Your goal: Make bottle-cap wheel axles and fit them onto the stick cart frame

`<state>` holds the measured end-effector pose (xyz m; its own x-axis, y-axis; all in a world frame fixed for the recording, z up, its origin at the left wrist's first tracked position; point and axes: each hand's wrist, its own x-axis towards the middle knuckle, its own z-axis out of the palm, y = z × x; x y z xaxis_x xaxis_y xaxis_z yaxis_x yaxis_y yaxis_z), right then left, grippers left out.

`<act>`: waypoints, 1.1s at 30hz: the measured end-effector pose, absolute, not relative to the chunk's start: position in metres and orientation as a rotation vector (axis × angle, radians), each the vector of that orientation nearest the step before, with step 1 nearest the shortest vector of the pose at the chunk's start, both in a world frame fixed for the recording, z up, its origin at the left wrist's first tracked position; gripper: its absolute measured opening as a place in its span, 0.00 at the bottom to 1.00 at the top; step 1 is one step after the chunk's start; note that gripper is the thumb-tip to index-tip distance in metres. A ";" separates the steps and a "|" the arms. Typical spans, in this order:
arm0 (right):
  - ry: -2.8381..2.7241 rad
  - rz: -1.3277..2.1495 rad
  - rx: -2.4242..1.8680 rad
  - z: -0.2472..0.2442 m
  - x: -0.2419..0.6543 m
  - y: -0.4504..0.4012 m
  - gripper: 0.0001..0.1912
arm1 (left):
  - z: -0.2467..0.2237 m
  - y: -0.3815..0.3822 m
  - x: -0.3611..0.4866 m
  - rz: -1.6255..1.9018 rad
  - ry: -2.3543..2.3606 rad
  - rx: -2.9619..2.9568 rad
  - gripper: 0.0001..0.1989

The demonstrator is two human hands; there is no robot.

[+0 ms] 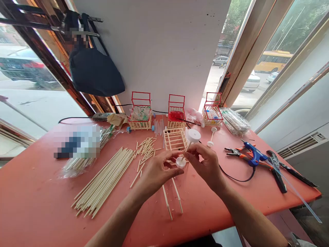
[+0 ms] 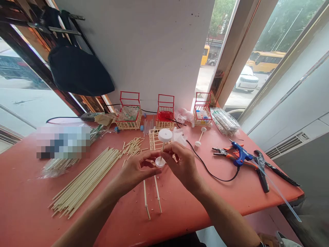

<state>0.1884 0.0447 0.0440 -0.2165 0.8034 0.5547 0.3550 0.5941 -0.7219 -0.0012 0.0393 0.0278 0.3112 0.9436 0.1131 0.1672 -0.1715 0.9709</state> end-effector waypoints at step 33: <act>-1.512 1.291 -0.975 0.052 0.216 0.069 0.23 | 0.013 -0.010 -0.044 1.048 1.532 1.781 0.15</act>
<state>0.2164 0.0695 0.0516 -0.2896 0.9474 0.1359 0.0146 0.1463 -0.9891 -0.0444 -0.0103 0.0134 0.0409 0.9793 0.1982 0.5398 -0.1886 0.8204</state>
